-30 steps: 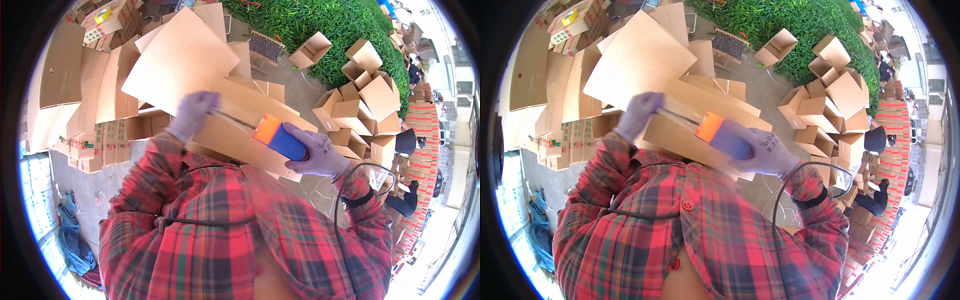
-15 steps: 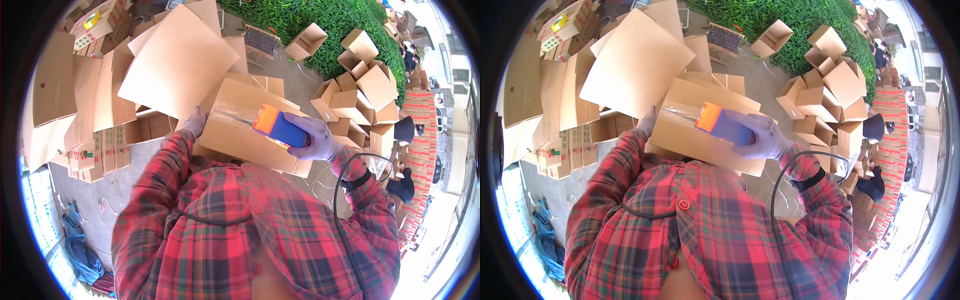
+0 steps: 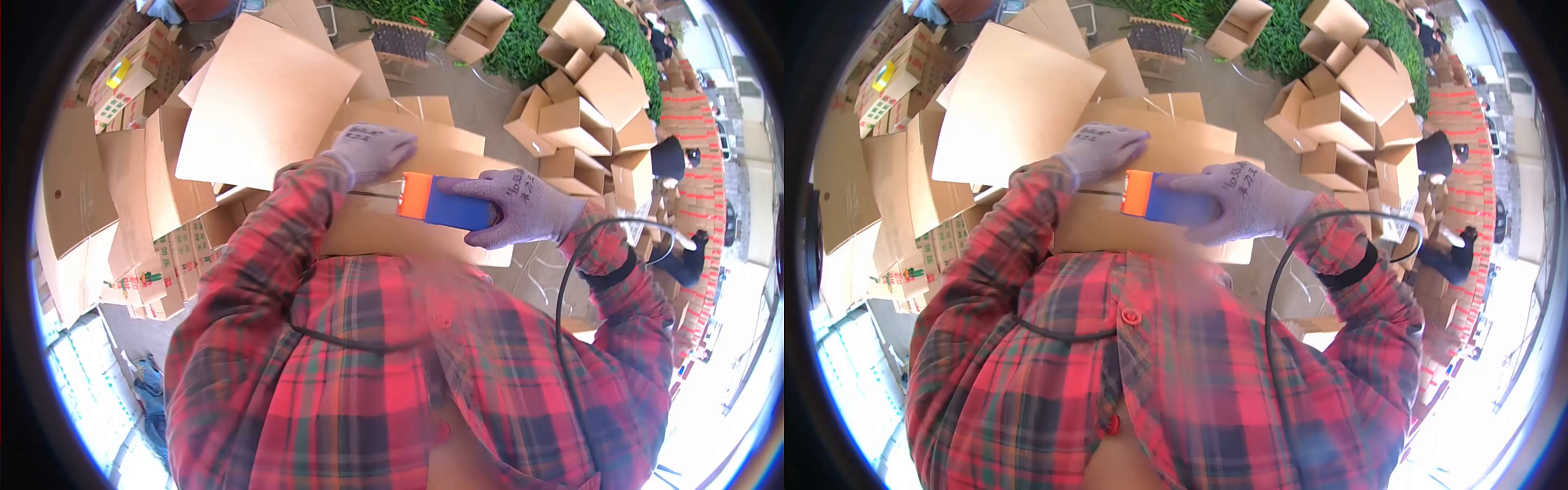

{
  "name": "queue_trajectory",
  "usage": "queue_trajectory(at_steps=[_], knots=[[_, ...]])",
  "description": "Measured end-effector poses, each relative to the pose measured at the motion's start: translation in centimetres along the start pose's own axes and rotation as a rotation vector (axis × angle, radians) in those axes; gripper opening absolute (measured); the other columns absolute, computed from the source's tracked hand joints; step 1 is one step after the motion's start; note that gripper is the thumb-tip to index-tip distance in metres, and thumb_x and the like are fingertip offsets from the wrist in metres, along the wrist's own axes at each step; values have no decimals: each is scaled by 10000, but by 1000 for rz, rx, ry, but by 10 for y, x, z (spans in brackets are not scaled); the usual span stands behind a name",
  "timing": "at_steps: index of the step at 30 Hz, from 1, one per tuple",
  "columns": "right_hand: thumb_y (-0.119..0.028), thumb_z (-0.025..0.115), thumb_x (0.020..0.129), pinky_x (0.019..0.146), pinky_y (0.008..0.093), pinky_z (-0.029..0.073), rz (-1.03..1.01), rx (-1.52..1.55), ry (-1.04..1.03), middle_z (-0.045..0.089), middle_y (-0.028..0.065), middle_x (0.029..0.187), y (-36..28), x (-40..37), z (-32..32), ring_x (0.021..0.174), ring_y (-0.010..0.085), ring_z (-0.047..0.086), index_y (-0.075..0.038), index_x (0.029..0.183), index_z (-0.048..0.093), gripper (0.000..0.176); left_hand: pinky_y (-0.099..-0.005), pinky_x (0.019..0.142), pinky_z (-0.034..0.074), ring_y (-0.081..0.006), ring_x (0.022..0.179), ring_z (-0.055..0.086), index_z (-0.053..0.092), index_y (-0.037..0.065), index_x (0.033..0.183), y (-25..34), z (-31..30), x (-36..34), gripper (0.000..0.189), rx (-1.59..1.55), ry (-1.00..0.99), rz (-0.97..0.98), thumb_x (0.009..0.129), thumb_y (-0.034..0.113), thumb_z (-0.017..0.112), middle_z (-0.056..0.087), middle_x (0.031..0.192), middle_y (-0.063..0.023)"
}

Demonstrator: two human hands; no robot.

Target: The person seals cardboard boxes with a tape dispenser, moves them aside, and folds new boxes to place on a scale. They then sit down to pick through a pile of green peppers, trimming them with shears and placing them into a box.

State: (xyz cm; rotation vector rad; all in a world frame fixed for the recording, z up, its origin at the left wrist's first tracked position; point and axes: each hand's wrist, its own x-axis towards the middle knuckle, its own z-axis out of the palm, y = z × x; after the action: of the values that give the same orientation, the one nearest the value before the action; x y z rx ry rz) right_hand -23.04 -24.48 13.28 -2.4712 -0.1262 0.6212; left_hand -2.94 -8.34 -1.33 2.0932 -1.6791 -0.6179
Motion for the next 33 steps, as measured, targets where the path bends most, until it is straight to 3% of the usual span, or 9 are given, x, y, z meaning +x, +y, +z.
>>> queue_trajectory(at_steps=[2, 5, 9, 18, 21, 25, 26, 33], knots=[[-389, 720, 752, 802, 436, 506, 102, -121, -142, 641, 154, 929, -19, -7, -10, 851, 338, 637, -220, 1441, 470, 752, -434, 990, 431, -327, 1132, 590, 580, 113, 1299, -9, 3, -14, 463, -19, 26, -10, 1012, 423, 391, 631, 1228, -149], [-378, 762, 750, 751, 414, 492, 72, -56, -110, 586, 121, 823, -7, -16, -10, 795, 302, 624, -266, 1418, 498, 727, -455, 1030, 384, -311, 1160, 578, 571, 122, 1311, -1, 5, -21, 479, 40, 62, -66, 1013, 443, 377, 627, 1245, -135], [-378, 758, 746, 778, 418, 491, 166, -153, -212, 598, 123, 844, 10, -35, -19, 808, 311, 628, -274, 1413, 501, 723, -482, 1115, 278, -294, 1243, 520, 535, 116, 1352, 14, 8, -28, 544, 96, 42, -153, 1004, 503, 380, 595, 1304, -117], [-406, 682, 739, 789, 426, 502, 263, -276, -346, 646, 158, 893, 32, -31, -21, 841, 332, 641, -253, 1401, 503, 702, -589, 1158, 114, -332, 1354, 383, 379, 2, 1441, 48, 0, -35, 1123, 332, -24, -176, 702, 823, 578, 468, 1407, -162], [-390, 674, 708, 773, 431, 508, 266, -349, -338, 687, 126, 877, 27, -20, -18, 843, 327, 664, -269, 1333, 553, 647, -587, 1160, 113, -362, 1361, 359, 368, -7, 1439, 65, 8, -31, 1120, 436, -3, -288, 696, 795, 613, 466, 1385, -186], [-422, 684, 711, 795, 439, 510, 235, -323, -357, 698, 119, 909, 25, -10, -25, 899, 334, 670, -269, 1290, 589, 606, -584, 1160, 123, -386, 1348, 362, 365, -20, 1433, 57, 23, -29, 1061, 411, 136, -259, 742, 745, 612, 473, 1362, -203], [-418, 640, 736, 756, 440, 517, 170, -339, -341, 674, 168, 843, 34, -10, -22, 793, 350, 661, -269, 1385, 524, 676, -581, 1159, 130, -385, 1344, 366, 366, -23, 1431, 54, 26, -29, 1039, 422, 161, -245, 759, 733, 603, 473, 1360, -204], [-377, 660, 747, 764, 424, 519, 110, -235, -235, 663, 140, 881, 45, -43, -29, 834, 332, 657, -276, 1366, 543, 639, -536, 1160, 175, -363, 1326, 369, 384, -22, 1409, 50, 28, -32, 910, 440, 120, -241, 818, 634, 602, 454, 1371, -196]])
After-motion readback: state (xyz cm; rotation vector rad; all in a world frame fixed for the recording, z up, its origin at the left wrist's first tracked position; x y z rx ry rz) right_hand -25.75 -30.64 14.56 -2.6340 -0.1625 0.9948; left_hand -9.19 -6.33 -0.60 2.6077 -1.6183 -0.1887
